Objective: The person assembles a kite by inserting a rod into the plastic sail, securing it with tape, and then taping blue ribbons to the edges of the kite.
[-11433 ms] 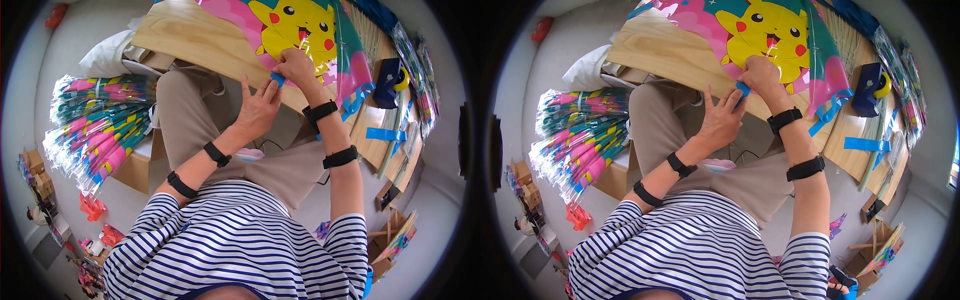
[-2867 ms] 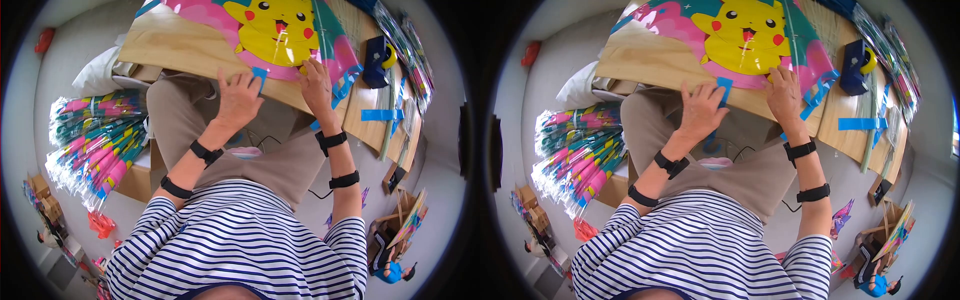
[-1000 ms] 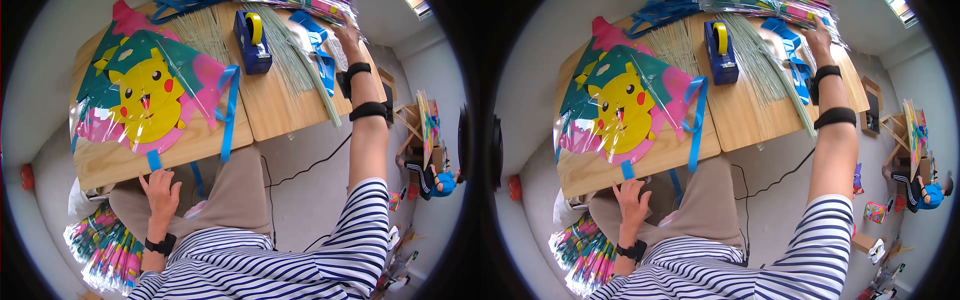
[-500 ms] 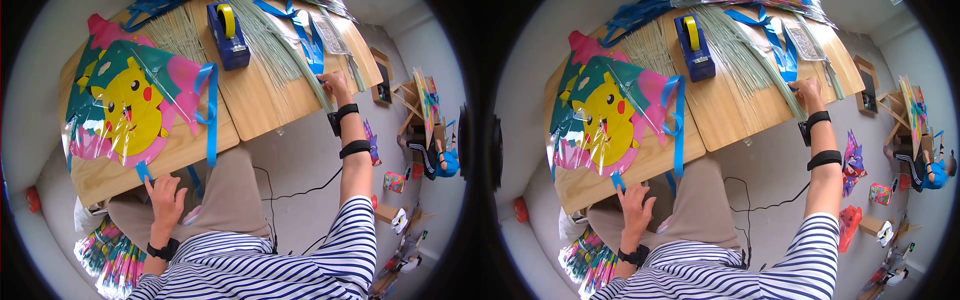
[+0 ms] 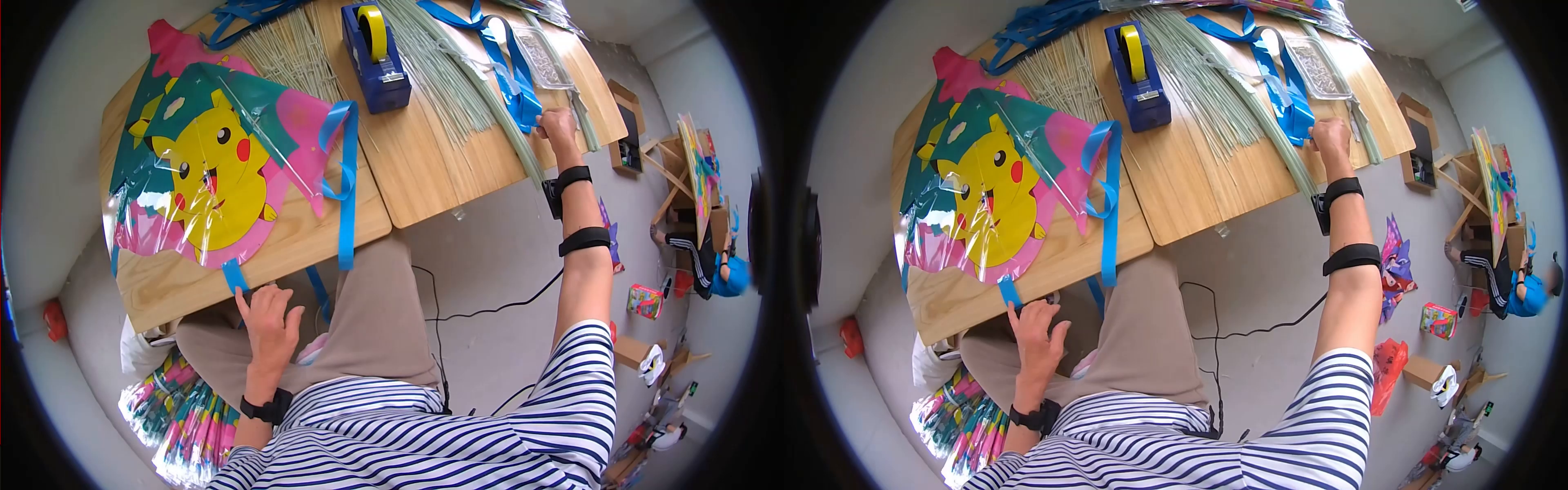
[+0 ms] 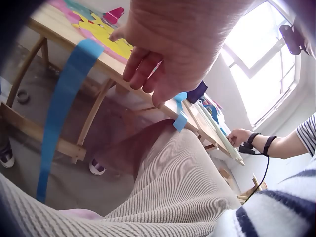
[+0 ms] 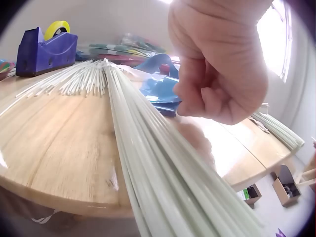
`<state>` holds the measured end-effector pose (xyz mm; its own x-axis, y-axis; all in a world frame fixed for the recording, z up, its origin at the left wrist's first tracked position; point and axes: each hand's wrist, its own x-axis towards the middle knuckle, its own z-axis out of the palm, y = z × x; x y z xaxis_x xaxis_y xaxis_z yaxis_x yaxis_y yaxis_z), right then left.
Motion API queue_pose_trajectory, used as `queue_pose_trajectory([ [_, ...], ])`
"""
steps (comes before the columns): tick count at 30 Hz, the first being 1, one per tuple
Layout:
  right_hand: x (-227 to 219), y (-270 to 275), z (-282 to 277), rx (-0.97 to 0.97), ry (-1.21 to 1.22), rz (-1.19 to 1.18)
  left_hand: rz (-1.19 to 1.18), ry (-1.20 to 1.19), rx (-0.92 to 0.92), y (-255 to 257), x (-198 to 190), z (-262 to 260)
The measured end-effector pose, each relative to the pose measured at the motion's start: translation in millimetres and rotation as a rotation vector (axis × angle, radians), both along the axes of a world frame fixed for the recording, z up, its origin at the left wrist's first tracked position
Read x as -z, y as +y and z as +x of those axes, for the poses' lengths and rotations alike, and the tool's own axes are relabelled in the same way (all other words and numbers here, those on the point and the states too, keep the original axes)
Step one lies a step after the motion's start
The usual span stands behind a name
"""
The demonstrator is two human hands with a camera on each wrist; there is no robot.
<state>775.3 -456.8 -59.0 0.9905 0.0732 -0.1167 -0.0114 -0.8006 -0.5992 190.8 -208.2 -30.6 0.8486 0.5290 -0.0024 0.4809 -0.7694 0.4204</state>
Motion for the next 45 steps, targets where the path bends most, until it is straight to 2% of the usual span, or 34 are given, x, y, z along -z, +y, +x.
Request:
queue_pose_trajectory([
  [2,5,-1,6,-0.012,-0.090,-0.050,-0.001,-0.006,0.002,-1,0,0],
  [5,-3,-1,5,0.060,-0.042,0.019,-0.001,-0.010,0.001,-2,1,-3],
  [8,-14,0,7,0.073,0.143,0.134,0.006,-0.006,-0.005,-3,3,-5],
  [11,-24,2,8,0.089,0.210,0.456,0.012,-0.003,-0.012,-2,5,-7],
  [14,-27,19,15,0.104,0.171,0.558,0.015,0.000,-0.012,-3,6,-8],
  [17,-44,43,44,0.064,0.152,1.029,0.004,0.006,-0.011,-4,7,-7],
  [18,-43,40,89,-0.129,0.146,1.041,-0.001,0.011,-0.008,-4,7,-8],
  [20,-55,52,174,-0.527,-0.265,0.806,0.011,0.017,-0.011,-3,5,-8],
  [22,-117,80,165,-0.580,-0.364,0.993,0.014,0.012,-0.018,-4,5,-8],
  [23,-154,100,134,-0.419,-0.033,1.423,0.013,0.008,-0.023,-4,5,-8],
  [24,-163,117,149,-0.448,-0.095,1.523,0.011,0.003,-0.029,-4,4,-9],
  [26,-180,114,151,-0.480,-0.098,1.520,0.006,-0.006,-0.035,-5,3,-9],
  [31,-235,124,90,-0.670,-0.145,1.599,0.025,-0.073,-0.025,-1,-1,-11],
  [35,-274,130,26,-1.112,-0.035,1.560,-0.050,-0.173,-0.020,14,-27,0],
  [36,-278,137,6,-1.091,0.093,1.693,-0.088,-0.200,-0.024,18,-37,4],
  [39,-280,163,-75,-1.095,0.377,1.944,-0.626,-0.340,-0.151,21,-66,19],
  [41,-269,163,-173,-1.199,0.380,1.774,-1.006,-0.319,-0.070,22,-74,24],
  [42,-266,157,-229,-1.240,0.378,1.602,-1.140,-0.380,0.045,17,-86,26],
  [43,-258,167,-291,-1.229,0.408,1.632,-1.266,-0.446,0.158,10,-97,27],
  [45,-233,167,-359,-1.350,0.579,1.517,-1.642,-0.674,0.322,-2,-89,22],
])
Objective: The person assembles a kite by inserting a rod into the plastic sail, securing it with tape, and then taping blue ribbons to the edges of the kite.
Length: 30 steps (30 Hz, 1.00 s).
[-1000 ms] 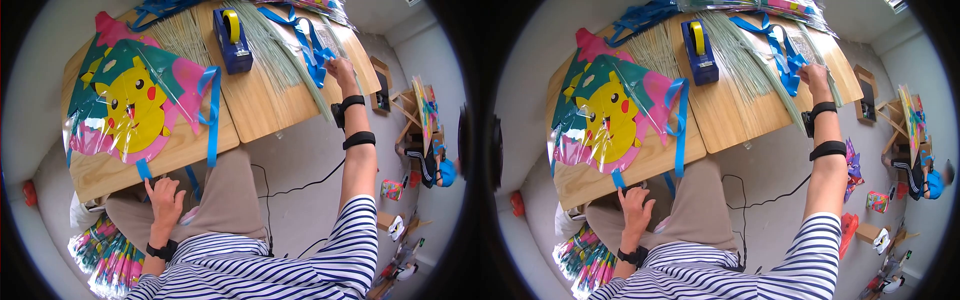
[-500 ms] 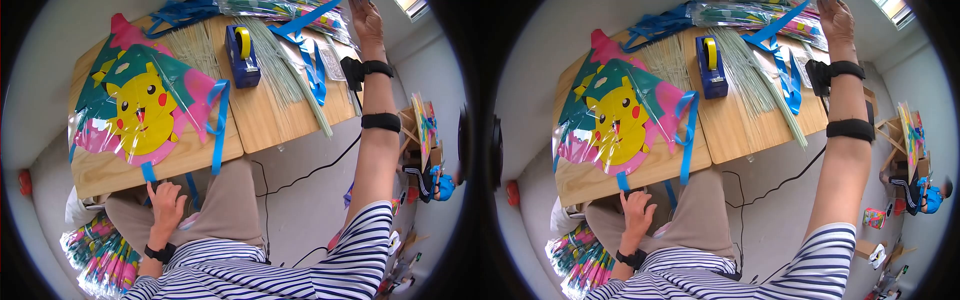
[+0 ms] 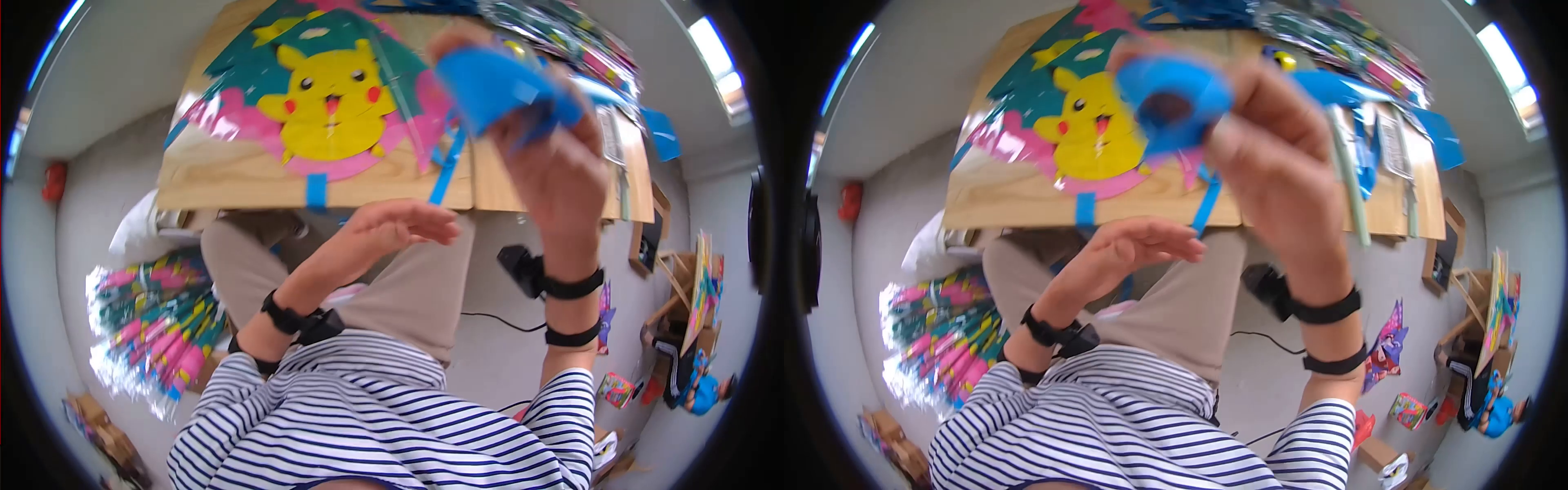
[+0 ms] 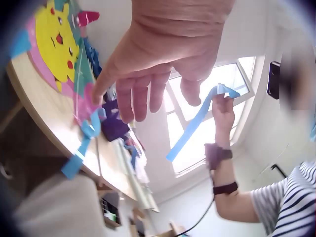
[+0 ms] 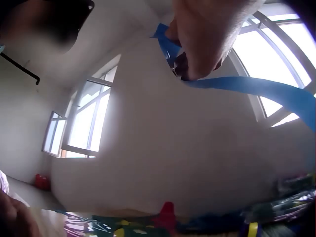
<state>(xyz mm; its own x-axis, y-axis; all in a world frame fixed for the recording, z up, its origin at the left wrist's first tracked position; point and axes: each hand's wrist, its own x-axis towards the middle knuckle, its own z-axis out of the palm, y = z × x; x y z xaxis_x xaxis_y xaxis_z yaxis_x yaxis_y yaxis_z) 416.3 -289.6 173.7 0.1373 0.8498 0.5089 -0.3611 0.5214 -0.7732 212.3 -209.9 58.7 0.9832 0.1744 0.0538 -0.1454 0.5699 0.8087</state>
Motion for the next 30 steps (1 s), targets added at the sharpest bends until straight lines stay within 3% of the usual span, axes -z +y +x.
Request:
queue_pose_trajectory([
  [2,25,1,-59,-0.167,0.004,-0.087,-0.107,0.158,-0.237,-18,-15,-24],
  [4,46,-7,-101,-0.274,-0.005,-0.183,-0.253,0.129,-0.235,-14,-9,-51],
  [5,61,-8,-114,-0.281,-0.119,-0.174,-0.345,0.026,-0.116,-2,13,-64],
  [7,73,-12,-135,-0.317,-0.216,-0.239,-0.621,0.010,-0.131,-7,0,-85],
  [10,83,-17,-158,-0.423,-0.131,-0.386,-0.333,-0.015,-0.222,2,14,-117],
  [11,86,-17,-161,-0.470,-0.098,-0.420,-0.292,0.074,-0.336,5,21,-123],
  [15,98,-25,-159,-0.458,-0.342,-0.514,-0.382,0.037,-0.568,28,40,-136],
  [18,112,-37,-151,-0.407,-0.498,-0.575,-0.350,0.149,-0.769,49,36,-145],
  [21,135,-48,-140,-0.239,-0.821,-0.692,-0.256,0.117,-0.865,72,39,-154],
  [24,194,-62,-129,0.110,-1.362,-0.571,-0.143,0.081,-0.928,90,35,-160],
  [27,227,-61,-123,0.245,-1.364,-0.558,-0.046,0.061,-0.970,101,25,-162],
  [30,249,-55,-117,0.268,-1.634,-0.566,0.071,0.082,-1.017,108,10,-163],
])
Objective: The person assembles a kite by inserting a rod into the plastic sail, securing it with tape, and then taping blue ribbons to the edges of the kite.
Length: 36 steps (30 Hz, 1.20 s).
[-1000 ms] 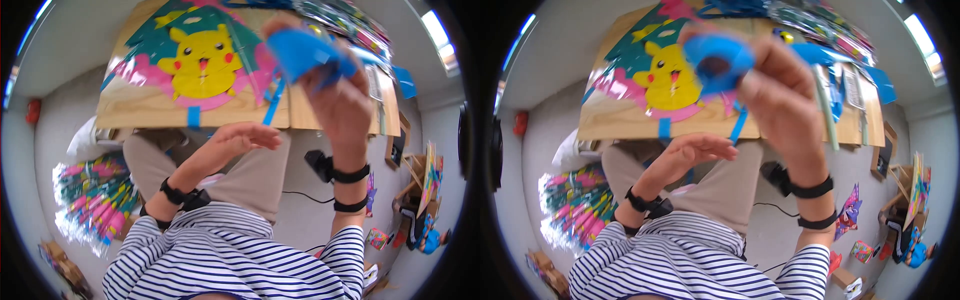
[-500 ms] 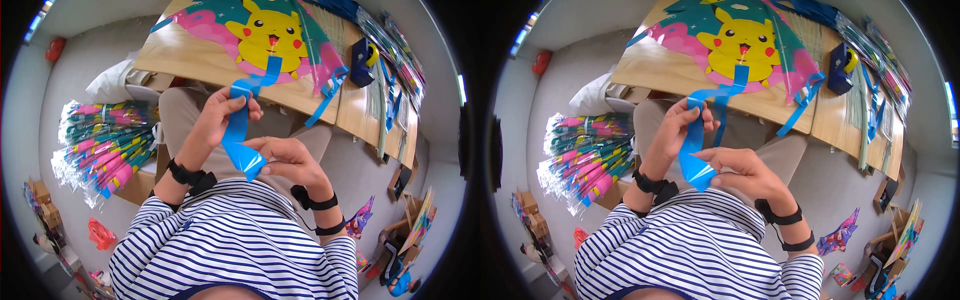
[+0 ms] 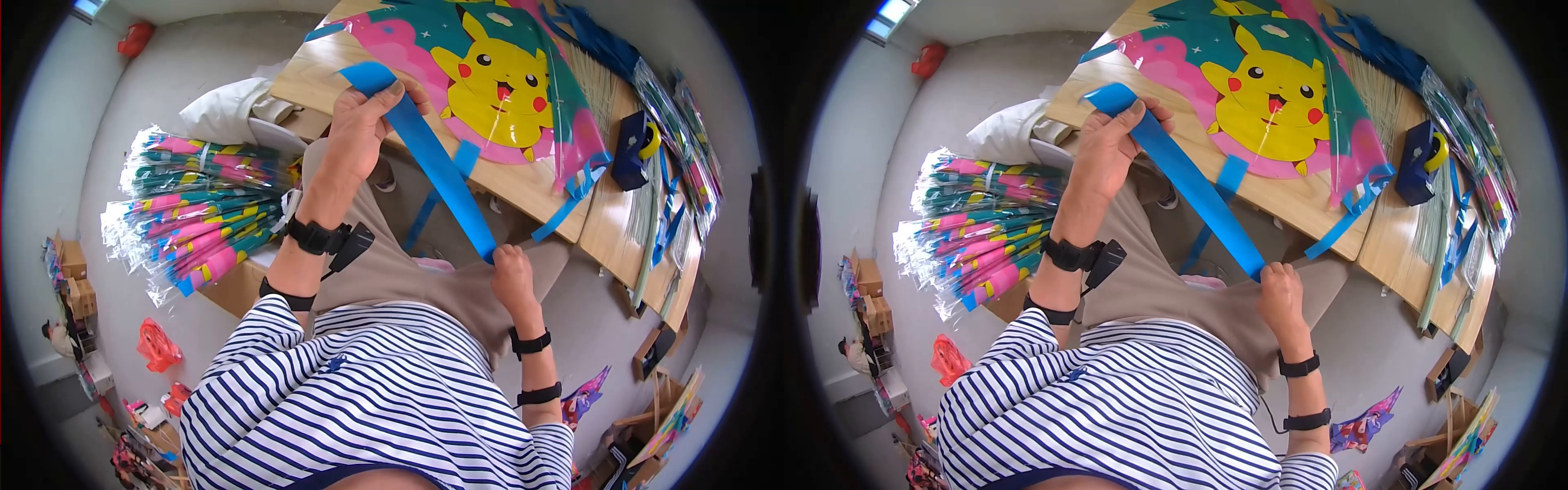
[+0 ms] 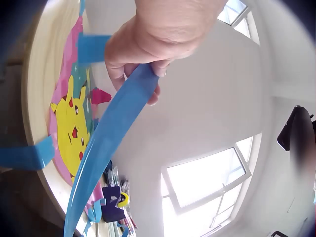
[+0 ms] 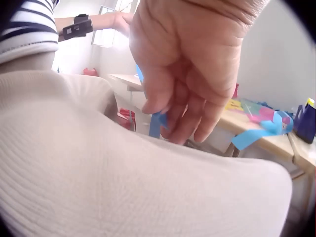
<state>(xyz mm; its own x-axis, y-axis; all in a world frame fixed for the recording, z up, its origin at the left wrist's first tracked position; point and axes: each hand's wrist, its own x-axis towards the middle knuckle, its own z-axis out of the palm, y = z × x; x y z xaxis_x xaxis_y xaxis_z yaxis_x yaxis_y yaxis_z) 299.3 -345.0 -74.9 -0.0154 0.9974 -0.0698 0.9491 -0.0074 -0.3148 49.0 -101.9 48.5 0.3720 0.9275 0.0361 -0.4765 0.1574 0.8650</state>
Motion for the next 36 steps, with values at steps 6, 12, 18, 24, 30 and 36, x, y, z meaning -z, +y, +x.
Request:
queue_pose_trajectory([
  [6,-9,22,2,-0.007,0.062,0.059,0.090,0.180,-0.055,-1,-4,7],
  [12,-111,81,-37,0.387,0.944,0.328,0.065,0.341,0.226,-57,29,53],
  [18,-116,86,-43,0.484,1.122,0.295,0.116,0.576,0.460,-92,36,69],
  [24,-94,65,-36,0.427,0.927,0.184,-0.069,0.183,0.376,-78,29,53],
  [30,-86,61,-43,0.431,0.931,0.198,-0.122,0.199,0.278,-76,48,60],
  [36,-84,56,-38,0.447,0.909,0.273,-0.163,0.241,0.202,-75,62,65],
])
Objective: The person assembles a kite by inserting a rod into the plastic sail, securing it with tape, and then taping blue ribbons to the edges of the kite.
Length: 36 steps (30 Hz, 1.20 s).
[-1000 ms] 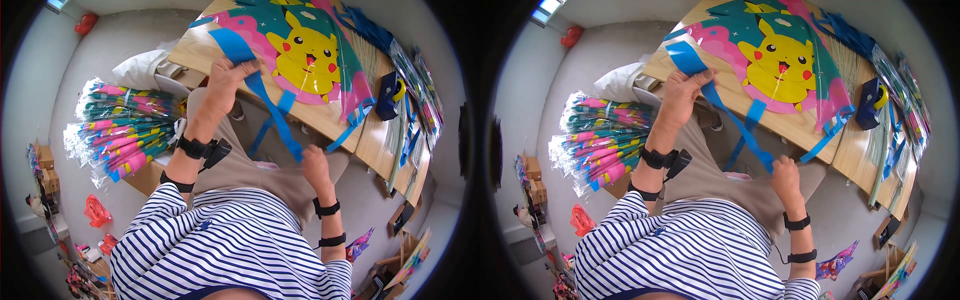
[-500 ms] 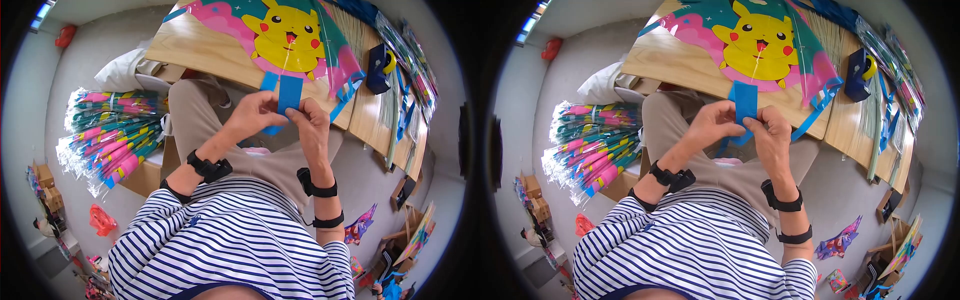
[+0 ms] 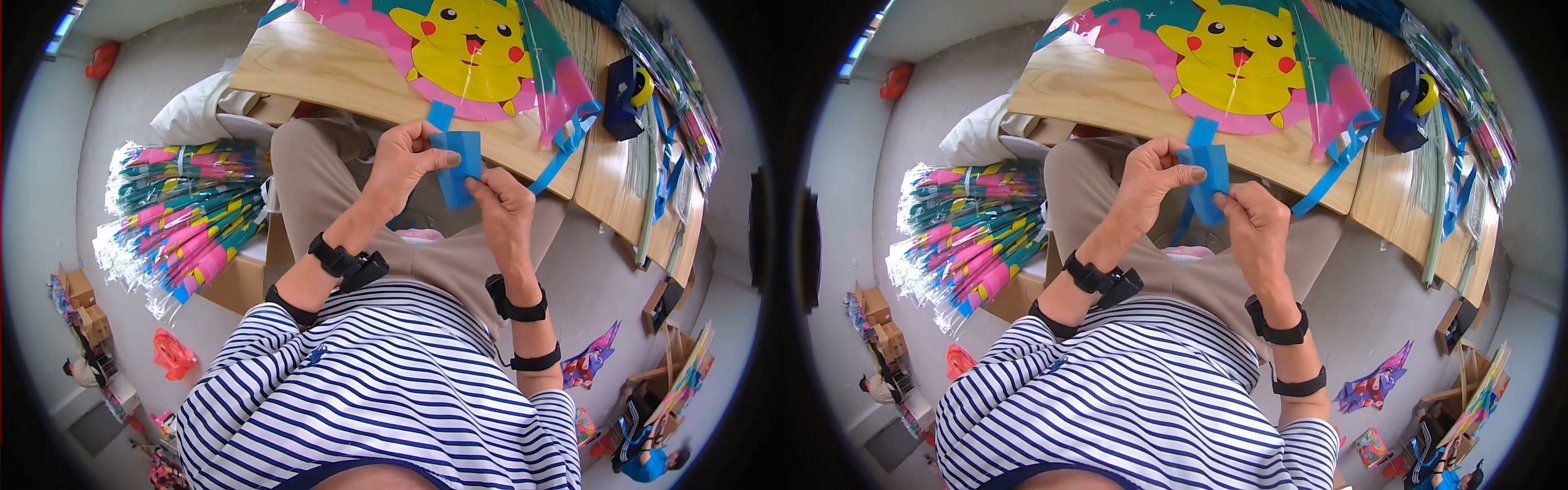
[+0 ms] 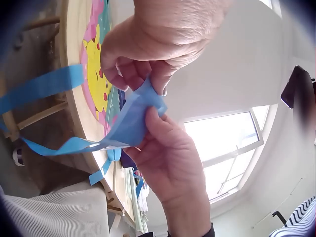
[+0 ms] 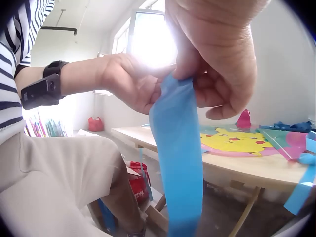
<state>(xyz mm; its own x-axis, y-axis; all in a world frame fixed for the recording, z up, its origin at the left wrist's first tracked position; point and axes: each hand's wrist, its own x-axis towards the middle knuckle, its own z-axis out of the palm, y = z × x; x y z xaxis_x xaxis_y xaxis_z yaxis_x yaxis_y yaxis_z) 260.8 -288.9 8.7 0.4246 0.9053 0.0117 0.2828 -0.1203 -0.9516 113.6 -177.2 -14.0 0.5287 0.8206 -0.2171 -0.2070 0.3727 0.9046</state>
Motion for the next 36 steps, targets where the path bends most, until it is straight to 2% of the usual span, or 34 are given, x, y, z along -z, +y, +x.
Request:
queue_pose_trajectory([
  [4,-6,-5,26,0.110,0.131,0.083,0.042,0.107,-0.085,0,11,-3],
  [7,-30,-9,47,0.260,0.289,0.207,0.673,0.699,0.284,-1,36,-13],
  [8,-37,-9,49,0.317,0.345,0.262,0.814,0.797,0.473,-6,55,-15],
  [10,-46,-10,51,0.282,0.282,0.277,1.094,0.975,0.863,-20,89,-20],
  [13,-43,-8,48,0.199,0.201,0.163,0.879,0.778,0.884,-17,58,-14],
  [16,-14,-3,38,0.134,0.239,-0.016,0.413,0.292,0.530,-5,26,1],
  [19,11,5,19,0.071,0.311,-0.112,-0.028,-0.010,0.343,3,8,15],
  [22,29,8,7,0.024,0.437,-0.131,0.007,0.162,0.226,10,21,21],
  [26,49,13,7,0.022,0.553,-0.223,0.029,0.220,0.149,22,38,34],
  [29,61,21,16,0.031,0.689,-0.309,0.433,0.546,0.006,17,43,41],
  [32,90,31,22,0.069,0.741,-0.330,0.983,0.753,-0.106,10,44,38],
  [36,108,35,20,0.139,0.861,-0.293,1.200,0.738,0.032,2,48,45],
])
